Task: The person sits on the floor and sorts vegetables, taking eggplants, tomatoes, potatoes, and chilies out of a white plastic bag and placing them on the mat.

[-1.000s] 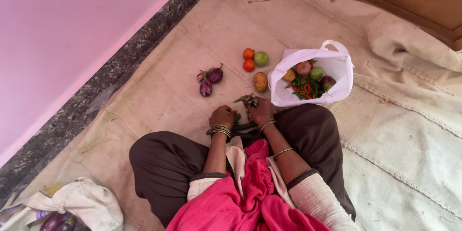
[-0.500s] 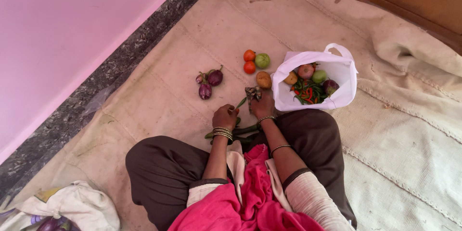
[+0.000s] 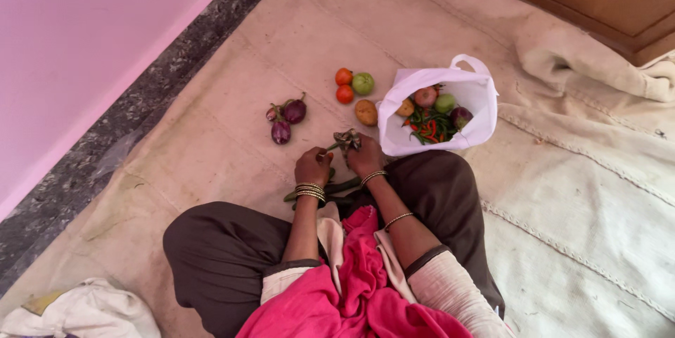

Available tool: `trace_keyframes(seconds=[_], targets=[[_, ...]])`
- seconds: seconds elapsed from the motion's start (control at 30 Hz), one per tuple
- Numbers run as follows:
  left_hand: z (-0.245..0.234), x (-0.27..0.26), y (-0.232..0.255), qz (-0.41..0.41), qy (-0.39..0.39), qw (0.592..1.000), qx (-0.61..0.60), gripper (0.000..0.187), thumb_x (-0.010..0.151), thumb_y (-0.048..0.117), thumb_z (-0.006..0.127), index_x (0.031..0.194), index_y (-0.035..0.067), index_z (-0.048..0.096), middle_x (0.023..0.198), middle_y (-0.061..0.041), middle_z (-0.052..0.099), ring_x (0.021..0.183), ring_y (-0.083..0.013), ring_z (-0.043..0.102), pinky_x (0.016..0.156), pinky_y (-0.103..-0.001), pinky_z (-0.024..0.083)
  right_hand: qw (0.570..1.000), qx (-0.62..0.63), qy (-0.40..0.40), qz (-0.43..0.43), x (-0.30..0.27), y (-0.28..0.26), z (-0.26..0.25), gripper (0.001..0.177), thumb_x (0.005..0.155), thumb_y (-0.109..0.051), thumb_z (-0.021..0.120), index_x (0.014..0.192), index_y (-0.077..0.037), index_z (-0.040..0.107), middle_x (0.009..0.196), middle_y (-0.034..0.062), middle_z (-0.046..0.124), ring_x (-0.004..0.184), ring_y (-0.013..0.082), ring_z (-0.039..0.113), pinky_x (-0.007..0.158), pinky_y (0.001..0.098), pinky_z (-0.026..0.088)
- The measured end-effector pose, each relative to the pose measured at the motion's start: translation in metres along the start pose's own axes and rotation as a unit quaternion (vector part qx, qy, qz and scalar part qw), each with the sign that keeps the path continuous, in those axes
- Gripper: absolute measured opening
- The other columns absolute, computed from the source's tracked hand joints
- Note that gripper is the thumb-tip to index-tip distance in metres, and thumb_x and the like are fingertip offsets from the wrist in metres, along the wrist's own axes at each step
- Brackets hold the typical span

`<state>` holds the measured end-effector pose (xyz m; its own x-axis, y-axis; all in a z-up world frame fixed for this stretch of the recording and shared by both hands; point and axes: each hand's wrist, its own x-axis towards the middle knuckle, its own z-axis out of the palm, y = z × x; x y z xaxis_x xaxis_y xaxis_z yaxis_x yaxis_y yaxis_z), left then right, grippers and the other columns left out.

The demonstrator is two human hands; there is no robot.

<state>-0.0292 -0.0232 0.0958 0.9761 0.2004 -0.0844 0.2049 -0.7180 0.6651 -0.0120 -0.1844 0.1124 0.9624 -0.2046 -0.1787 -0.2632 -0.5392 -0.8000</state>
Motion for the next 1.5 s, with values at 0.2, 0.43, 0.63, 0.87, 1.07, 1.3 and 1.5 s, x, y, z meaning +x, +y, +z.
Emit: trace_keyframes(seconds=[0.2, 0.43, 0.63, 0.87, 1.07, 1.3, 1.5], targets=[[-0.003, -0.006, 0.015, 0.028, -0.003, 0.999, -0.037, 0.027, 0.087, 0.034, 0.075, 0.102, 0.011, 0.077, 0.085, -0.01, 0.077, 0.08, -0.0282, 0.075, 0.075, -0.042, 0.058, 0.987, 0.112, 0.084, -0.081, -0.013, -0.005, -0.031, 0.018, 0.081, -0.009, 0.072, 0.098, -0.001, 0.074, 0.085, 0.0168, 0.077, 0.079, 0.0282, 0.076, 0.071, 0.0394, 0.058], [0.007, -0.026, 0.071, 0.16, 0.05, 0.977, -0.135, 0.018, 0.089, 0.019, 0.073, 0.102, 0.007, 0.076, 0.091, -0.013, 0.073, 0.08, -0.0283, 0.074, 0.074, -0.04, 0.058, 0.898, 0.403, 0.17, -0.042, -0.009, 0.0, -0.071, 0.023, 0.086, 0.003, 0.07, 0.108, 0.001, 0.074, 0.094, 0.0039, 0.077, 0.078, 0.0109, 0.068, 0.068, 0.0281, 0.055], [0.04, -0.04, 0.137, 0.23, 0.044, 0.954, -0.189, 0.014, 0.091, 0.013, 0.071, 0.102, 0.004, 0.074, 0.097, -0.016, 0.071, 0.089, -0.0331, 0.07, 0.079, -0.041, 0.056, 0.829, 0.454, 0.325, -0.042, 0.018, 0.024, -0.124, 0.023, 0.089, 0.006, 0.067, 0.111, 0.003, 0.072, 0.101, 0.0052, 0.075, 0.083, 0.0111, 0.066, 0.073, 0.0276, 0.053], [0.121, -0.002, 0.164, 0.276, -0.034, 0.958, -0.073, 0.008, 0.087, 0.005, 0.066, 0.093, 0.003, 0.072, 0.1, -0.019, 0.069, 0.099, -0.0386, 0.067, 0.085, -0.048, 0.055, 0.816, 0.485, 0.315, 0.009, 0.038, 0.04, -0.127, 0.026, 0.086, 0.005, 0.066, 0.111, 0.003, 0.071, 0.101, 0.0087, 0.075, 0.084, 0.0165, 0.069, 0.075, 0.0324, 0.056], [0.201, 0.044, 0.142, 0.195, -0.082, 0.971, 0.116, 0.019, 0.092, 0.013, 0.06, 0.106, 0.005, 0.071, 0.114, -0.024, 0.064, 0.102, -0.0423, 0.066, 0.082, -0.05, 0.057, 0.973, -0.098, 0.204, 0.039, 0.039, 0.024, -0.141, 0.041, 0.08, -0.007, 0.063, 0.119, -0.011, 0.074, 0.104, 0.0251, 0.073, 0.1, 0.0451, 0.068, 0.089, 0.0533, 0.053], [0.205, 0.062, 0.142, 0.132, -0.102, 0.984, 0.063, 0.024, 0.095, 0.013, 0.055, 0.108, 0.005, 0.073, 0.115, -0.022, 0.072, 0.105, -0.0344, 0.072, 0.087, -0.047, 0.059, 0.98, -0.137, 0.101, 0.107, 0.048, 0.006, -0.137, 0.034, 0.088, -0.022, 0.061, 0.119, -0.023, 0.075, 0.113, 0.0185, 0.072, 0.106, 0.0435, 0.067, 0.092, 0.0527, 0.053], [0.2, 0.059, 0.151, 0.08, -0.103, 0.99, 0.057, 0.027, 0.096, 0.016, 0.051, 0.096, 0.007, 0.077, 0.107, -0.019, 0.074, 0.1, -0.0353, 0.072, 0.085, -0.05, 0.057, 0.98, -0.143, 0.116, 0.081, 0.052, 0.023, -0.134, 0.041, 0.082, -0.016, 0.063, 0.122, -0.016, 0.073, 0.109, 0.022, 0.073, 0.103, 0.0435, 0.068, 0.09, 0.0521, 0.054]])
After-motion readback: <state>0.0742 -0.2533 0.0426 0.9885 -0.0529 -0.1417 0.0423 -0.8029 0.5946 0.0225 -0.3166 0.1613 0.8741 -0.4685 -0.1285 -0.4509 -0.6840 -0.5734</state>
